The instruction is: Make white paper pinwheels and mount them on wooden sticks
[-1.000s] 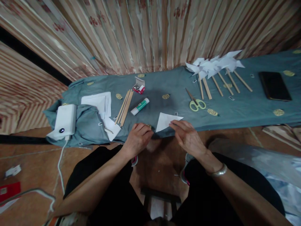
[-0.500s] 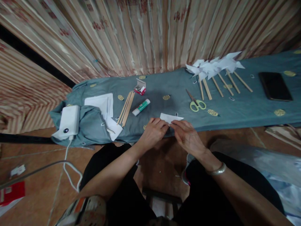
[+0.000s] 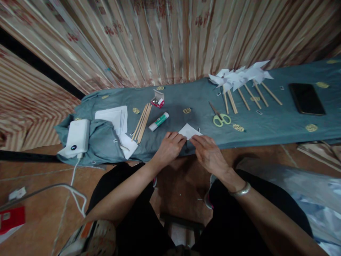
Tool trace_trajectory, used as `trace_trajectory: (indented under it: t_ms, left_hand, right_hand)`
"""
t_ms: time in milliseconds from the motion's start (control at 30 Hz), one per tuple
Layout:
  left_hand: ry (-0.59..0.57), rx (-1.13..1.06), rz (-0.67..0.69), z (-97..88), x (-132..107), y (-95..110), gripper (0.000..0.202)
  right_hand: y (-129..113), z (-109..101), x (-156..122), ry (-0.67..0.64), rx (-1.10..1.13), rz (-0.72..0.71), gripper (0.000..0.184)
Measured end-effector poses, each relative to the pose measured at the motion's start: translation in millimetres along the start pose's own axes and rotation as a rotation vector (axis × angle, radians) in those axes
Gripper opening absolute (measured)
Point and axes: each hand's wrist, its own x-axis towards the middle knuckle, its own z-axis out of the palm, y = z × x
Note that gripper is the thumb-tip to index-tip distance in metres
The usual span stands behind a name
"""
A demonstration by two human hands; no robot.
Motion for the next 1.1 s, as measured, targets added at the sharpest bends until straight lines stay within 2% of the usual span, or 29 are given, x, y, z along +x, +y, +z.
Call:
trace_trajectory:
  t_ms: [133,333,533,633,733,900,1000,1100]
  left_hand:
    - [0.006,-0.011,-0.051,-2.7,-15,0,0.026]
    - [0.027,-0.012,-0.099,-6.1,-36,-12,0.024]
    - [0.070,-0.037,-0.129,-8.6,-46,-22,0.021]
    - [0.086,-0.096,-0.175,-12.4,-44,-25,0.020]
    - [0.111,-0.180,-0.236,-16.7,-38,-25,0.022]
    - [0.166,-0.358,-0.386,-14.7,-22,-21,0.030]
    - [0.139,-0.450,-0.438,-8.0,-12,-17,0.039]
    - [0.083,-0.481,-0.454,-2.3,-4,-14,0.040]
  right_hand:
    - [1,0,-3,-0.032,0.009,0.010,0.044]
    - [3,2,-4,-0.031,-0.005,0.020,0.041]
    - [3,4,-7,0.005,0.013,0.009,0.040]
    - [5,4,-7,0.065,0.054,0.039,0.041]
    - [9,5,-1,0.144,0.054,0.150,0.041]
    - [19,10,14,0.195,0.130,0.292,0.053]
    - [21,13,20,0.196,0.176,0.319,0.052]
    - [21,17,23,0.188,0.168,0.349,0.046]
